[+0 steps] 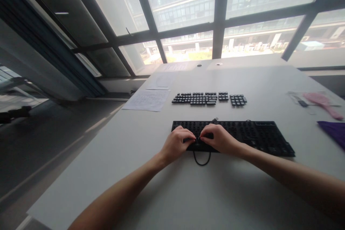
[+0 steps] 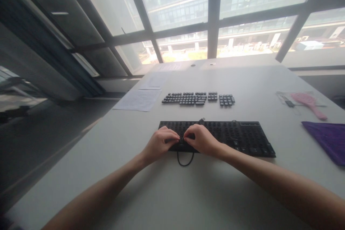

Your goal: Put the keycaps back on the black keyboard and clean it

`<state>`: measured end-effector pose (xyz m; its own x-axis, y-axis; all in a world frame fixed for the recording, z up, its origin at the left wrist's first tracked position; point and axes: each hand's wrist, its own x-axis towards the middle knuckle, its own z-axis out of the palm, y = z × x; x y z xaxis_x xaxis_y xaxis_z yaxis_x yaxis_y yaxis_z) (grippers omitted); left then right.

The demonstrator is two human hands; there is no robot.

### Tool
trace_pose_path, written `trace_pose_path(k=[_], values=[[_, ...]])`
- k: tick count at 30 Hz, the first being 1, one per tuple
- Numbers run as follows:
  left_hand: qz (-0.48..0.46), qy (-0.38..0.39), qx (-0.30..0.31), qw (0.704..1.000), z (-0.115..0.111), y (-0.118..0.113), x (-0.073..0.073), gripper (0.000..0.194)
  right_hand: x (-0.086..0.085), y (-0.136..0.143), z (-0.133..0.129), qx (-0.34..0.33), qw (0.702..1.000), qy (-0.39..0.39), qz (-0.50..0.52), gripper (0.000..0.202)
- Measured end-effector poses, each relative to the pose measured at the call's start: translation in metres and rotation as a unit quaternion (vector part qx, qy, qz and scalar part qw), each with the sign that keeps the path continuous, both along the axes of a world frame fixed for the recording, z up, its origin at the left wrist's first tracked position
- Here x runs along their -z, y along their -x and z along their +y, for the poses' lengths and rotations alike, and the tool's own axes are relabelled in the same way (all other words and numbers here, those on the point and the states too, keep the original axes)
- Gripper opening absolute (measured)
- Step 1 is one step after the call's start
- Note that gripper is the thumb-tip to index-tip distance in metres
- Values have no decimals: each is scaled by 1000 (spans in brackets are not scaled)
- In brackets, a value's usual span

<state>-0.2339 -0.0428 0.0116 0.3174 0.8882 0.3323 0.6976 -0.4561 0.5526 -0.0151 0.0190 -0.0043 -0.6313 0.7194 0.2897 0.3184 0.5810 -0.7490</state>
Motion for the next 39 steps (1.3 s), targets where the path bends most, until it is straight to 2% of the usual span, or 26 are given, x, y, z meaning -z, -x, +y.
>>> trace_pose_path(k=[6,14,19,29,39], values=[[51,-52,20,997,-5,-3,-1,15,4,1,1,-9,999,-37,-11,10],[111,-61,34,991,-11,-5,-5,16,0,1,-6,-67,986,-145,-37,17],[115,-67,31,991,-13,-8,-6,16,-2,3,-8,-73,976,-192,-72,18],[96,-73,27,992,-13,-9,0,15,-4,-2,-16,-50,974,-200,-99,15],[87,-70,29,993,-14,-8,3,13,0,-2,-17,-39,968,-215,-120,17]])
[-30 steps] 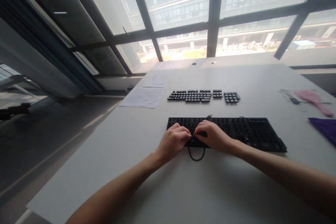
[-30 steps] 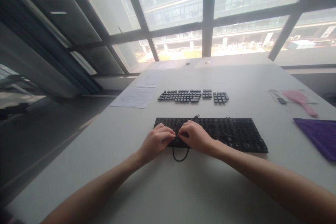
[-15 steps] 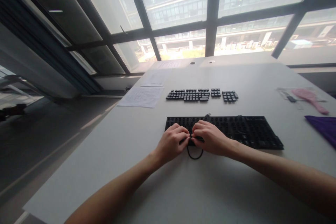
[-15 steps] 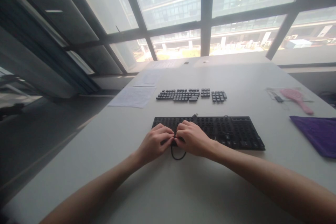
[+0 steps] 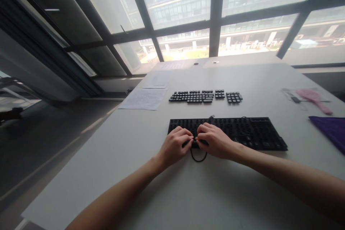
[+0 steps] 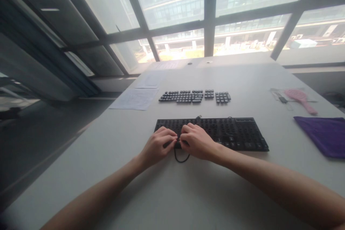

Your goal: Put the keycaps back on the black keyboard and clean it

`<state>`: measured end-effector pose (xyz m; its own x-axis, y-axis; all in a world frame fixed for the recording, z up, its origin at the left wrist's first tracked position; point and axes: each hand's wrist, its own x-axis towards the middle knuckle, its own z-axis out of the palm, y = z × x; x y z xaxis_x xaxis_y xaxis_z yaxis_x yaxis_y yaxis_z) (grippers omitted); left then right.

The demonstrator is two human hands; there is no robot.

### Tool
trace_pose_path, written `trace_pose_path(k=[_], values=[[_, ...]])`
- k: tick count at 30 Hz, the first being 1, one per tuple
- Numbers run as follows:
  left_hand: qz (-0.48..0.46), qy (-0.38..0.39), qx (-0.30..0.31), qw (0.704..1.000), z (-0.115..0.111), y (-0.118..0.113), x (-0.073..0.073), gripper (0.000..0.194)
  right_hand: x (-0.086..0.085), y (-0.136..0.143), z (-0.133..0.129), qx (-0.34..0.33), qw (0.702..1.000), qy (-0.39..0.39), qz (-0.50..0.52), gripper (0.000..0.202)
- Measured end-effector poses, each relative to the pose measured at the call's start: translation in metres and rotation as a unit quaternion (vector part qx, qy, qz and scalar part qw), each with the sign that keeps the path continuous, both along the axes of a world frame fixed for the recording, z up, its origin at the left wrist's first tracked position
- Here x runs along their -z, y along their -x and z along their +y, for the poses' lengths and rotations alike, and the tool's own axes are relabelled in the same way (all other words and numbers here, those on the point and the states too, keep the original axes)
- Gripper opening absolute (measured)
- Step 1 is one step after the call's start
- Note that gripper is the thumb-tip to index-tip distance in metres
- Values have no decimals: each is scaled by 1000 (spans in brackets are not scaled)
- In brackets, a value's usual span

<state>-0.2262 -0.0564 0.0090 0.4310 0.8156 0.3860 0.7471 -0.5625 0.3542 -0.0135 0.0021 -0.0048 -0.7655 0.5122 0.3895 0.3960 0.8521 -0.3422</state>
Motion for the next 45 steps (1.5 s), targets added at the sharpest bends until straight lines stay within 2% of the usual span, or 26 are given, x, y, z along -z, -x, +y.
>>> trace_pose_path(k=[11,16,19,23,27,31,37,45], values=[[21,-3,-3,1000,-2,-1,3,16,2,0,0,4,1000,1,3,18],[-11,13,-13,1000,3,1,-2,16,-6,-3,2,3,999,51,17,12],[-34,2,-49,998,21,8,-12,17,-16,-3,18,46,996,70,36,13],[-31,-42,-119,991,75,24,-21,18,-25,8,66,113,993,35,22,20],[28,-27,-162,986,138,33,-17,21,-26,28,119,148,986,-31,-67,22],[109,-3,-178,978,176,30,-7,21,-19,47,148,159,976,-72,-131,26],[128,-3,-167,978,186,21,7,19,-8,63,154,151,973,-108,-141,28],[84,4,-162,983,182,27,8,20,-4,67,158,116,982,-99,-116,22]])
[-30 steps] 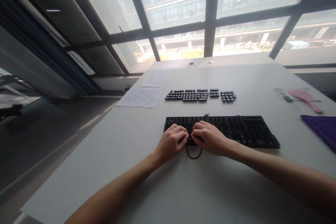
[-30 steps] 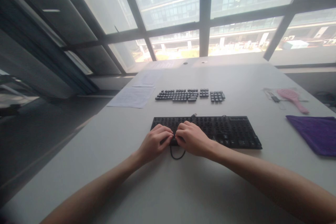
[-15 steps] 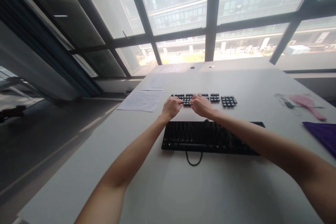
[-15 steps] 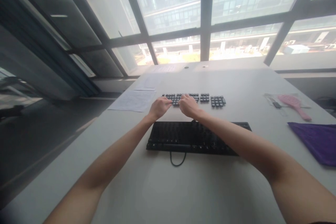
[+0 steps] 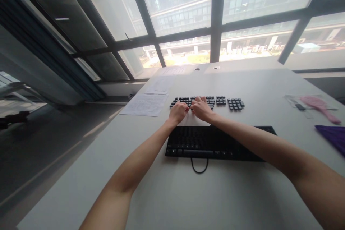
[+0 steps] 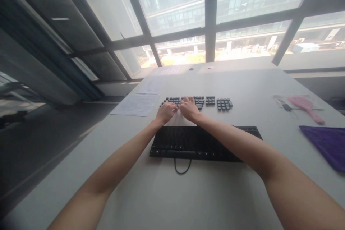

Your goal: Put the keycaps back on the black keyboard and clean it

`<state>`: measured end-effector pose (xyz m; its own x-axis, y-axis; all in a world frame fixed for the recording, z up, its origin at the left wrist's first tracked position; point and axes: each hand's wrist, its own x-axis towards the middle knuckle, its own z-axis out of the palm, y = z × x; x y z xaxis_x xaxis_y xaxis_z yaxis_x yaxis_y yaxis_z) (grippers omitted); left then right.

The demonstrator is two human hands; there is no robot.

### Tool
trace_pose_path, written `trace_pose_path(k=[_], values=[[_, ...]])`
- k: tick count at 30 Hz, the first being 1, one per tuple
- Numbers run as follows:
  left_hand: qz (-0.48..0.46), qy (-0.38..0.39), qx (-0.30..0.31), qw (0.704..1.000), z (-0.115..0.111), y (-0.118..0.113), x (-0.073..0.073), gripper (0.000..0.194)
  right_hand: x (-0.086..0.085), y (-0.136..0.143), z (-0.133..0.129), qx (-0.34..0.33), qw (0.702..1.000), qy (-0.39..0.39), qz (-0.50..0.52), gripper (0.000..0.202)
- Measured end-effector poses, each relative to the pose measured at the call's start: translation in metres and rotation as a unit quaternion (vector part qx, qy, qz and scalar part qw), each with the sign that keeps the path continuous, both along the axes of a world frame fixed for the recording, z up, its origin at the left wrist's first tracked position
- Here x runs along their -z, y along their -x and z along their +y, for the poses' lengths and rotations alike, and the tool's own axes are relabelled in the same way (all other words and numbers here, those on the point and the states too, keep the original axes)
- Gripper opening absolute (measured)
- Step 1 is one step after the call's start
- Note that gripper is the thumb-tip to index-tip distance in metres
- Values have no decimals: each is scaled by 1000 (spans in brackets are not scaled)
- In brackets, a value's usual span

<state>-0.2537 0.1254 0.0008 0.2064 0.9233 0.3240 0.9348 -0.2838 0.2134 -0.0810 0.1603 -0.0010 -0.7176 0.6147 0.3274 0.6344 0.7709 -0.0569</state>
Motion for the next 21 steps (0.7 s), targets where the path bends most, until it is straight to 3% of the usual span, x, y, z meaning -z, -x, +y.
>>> trace_pose_path(k=[5,9,14,18,21], values=[[-40,-4,-8,999,-8,6,-10,13,-6,3,-1,-21,1000,-13,12,25],[-117,-14,-14,993,-35,0,-24,9,-15,-3,-13,-12,997,-4,72,22],[-314,74,27,946,-96,-26,-36,8,-23,-34,-54,16,977,78,196,11],[-336,123,67,931,-137,-45,-37,8,-20,-70,-94,8,960,159,229,10],[-309,134,73,939,-151,-53,-31,5,-14,-92,-117,-12,939,236,250,10]])
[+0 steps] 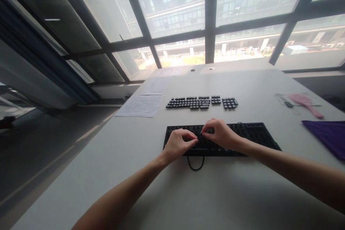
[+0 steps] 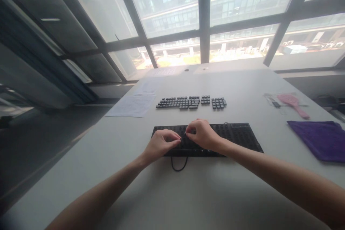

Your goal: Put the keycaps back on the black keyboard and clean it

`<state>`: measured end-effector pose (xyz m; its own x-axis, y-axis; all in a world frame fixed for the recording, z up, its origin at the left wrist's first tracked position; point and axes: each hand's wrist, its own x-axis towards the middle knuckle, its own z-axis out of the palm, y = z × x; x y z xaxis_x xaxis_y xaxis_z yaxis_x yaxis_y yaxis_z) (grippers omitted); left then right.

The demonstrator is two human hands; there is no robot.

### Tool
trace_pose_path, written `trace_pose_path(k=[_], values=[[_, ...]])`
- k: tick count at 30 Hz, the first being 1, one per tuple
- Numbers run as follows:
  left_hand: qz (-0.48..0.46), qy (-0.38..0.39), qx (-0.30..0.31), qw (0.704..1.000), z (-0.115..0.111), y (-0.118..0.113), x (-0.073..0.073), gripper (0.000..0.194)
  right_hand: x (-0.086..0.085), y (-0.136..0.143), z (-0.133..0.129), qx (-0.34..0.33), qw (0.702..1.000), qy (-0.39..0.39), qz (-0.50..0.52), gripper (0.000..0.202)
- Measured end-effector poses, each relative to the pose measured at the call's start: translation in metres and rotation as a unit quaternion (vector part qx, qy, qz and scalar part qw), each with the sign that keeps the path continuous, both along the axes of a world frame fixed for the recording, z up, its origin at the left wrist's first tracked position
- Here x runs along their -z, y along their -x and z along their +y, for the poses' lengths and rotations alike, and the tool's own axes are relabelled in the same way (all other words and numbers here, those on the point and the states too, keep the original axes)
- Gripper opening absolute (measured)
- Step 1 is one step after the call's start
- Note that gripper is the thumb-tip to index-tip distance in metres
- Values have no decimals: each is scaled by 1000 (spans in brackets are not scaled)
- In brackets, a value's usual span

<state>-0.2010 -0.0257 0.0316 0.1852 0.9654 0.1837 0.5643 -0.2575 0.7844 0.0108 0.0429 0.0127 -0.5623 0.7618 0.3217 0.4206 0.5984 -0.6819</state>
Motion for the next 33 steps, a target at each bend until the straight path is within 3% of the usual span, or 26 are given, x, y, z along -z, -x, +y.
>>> trace_pose_path(k=[8,14,25,33], values=[[39,-1,-2,999,-3,-4,14,7,18,-14,-21,-13,999,38,18,8],[41,-44,8,998,-6,-5,19,8,20,-11,-23,-22,999,31,22,10],[72,-136,35,987,-12,-5,31,7,26,-9,-29,-25,998,-51,-11,9],[115,-145,39,982,-14,-2,31,5,21,-7,-35,-56,991,-117,-37,11]])
